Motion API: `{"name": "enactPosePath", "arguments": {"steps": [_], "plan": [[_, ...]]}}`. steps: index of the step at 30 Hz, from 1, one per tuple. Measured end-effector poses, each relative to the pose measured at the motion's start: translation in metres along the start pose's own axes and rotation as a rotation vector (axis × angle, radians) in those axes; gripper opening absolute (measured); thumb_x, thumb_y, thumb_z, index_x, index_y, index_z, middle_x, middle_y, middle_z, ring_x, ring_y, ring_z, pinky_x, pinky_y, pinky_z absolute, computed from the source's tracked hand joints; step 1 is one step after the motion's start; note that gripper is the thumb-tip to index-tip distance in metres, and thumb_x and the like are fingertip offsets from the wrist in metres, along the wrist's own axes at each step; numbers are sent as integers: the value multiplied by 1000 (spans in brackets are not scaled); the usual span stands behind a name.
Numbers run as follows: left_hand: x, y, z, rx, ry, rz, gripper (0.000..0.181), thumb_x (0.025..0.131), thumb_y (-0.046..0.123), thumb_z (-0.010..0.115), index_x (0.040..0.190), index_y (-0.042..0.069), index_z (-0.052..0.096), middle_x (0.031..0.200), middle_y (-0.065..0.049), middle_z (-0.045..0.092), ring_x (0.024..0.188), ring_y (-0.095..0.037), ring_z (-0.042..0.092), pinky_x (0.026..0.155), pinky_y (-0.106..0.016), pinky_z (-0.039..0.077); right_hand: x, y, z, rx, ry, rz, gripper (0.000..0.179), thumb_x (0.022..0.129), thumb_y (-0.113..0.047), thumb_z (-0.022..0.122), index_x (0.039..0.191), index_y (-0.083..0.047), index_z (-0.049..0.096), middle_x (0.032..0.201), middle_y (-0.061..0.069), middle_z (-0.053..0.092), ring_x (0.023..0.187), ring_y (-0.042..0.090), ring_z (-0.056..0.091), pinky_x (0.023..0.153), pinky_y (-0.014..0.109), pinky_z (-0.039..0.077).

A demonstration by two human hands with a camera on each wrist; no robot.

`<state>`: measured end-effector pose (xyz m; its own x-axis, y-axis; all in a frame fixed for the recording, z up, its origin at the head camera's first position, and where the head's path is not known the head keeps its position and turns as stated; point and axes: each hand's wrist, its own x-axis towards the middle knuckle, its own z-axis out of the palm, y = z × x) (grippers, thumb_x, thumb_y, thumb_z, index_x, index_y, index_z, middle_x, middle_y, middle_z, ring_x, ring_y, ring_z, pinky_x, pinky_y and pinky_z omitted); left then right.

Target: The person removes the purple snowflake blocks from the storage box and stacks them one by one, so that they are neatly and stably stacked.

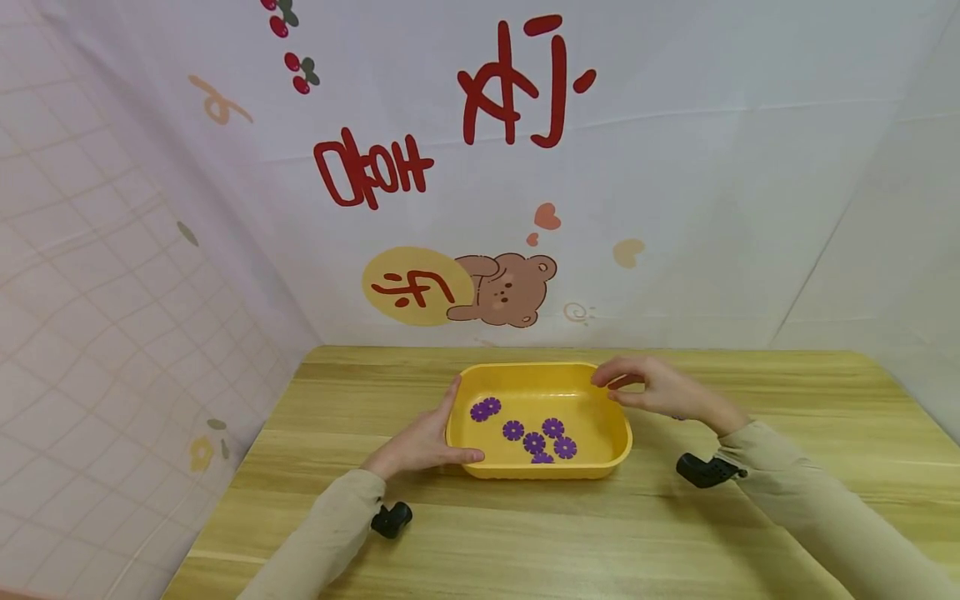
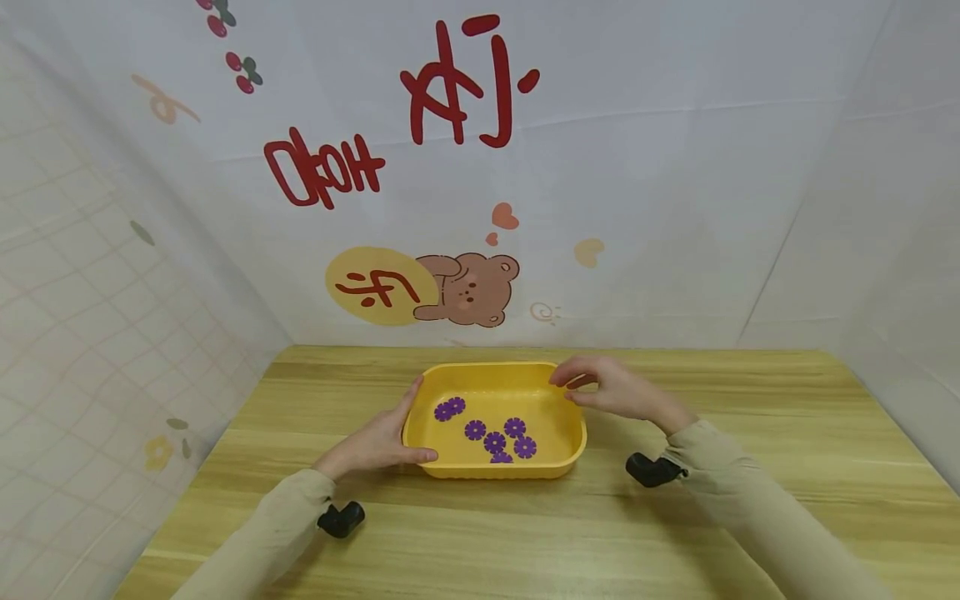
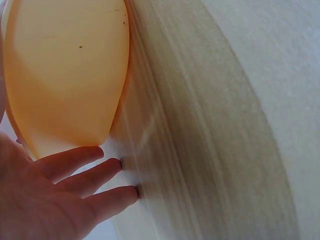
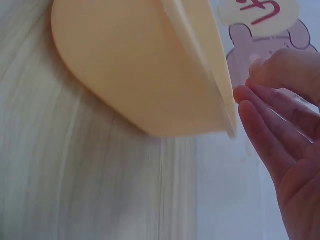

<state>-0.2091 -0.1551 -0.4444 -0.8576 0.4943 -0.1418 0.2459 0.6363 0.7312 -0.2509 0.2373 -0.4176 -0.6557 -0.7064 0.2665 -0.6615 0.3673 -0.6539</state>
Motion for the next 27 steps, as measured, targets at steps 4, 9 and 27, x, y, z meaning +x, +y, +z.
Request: {"name": "enactPosePath", "arguments": {"steps": [4,9,27], "plan": [[0,0,0,2,0,-5,123,77,49,79,155,17,-12,139,-22,46,86,-11,60,92,-37,46,9,-4,9,22,-36,-3,26,91,3,64,114,-8,67,112,14,65,102,26,62,86,39,51],[-1,0,0,6,2,-6,124,76,51,79,155,17,-11,144,-22,41,91,-12,60,96,-39,44,19,-9,20,69,-64,-20,26,91,5,63,114,-7,67,110,14,65,100,33,62,85,39,52],[3,0,0,-4,6,2,123,77,46,80,155,17,-12,137,-23,48,86,-12,61,91,-36,46,47,-10,54,191,-206,47,25,91,3,61,117,3,64,115,17,63,105,32,61,87,38,51]]}}
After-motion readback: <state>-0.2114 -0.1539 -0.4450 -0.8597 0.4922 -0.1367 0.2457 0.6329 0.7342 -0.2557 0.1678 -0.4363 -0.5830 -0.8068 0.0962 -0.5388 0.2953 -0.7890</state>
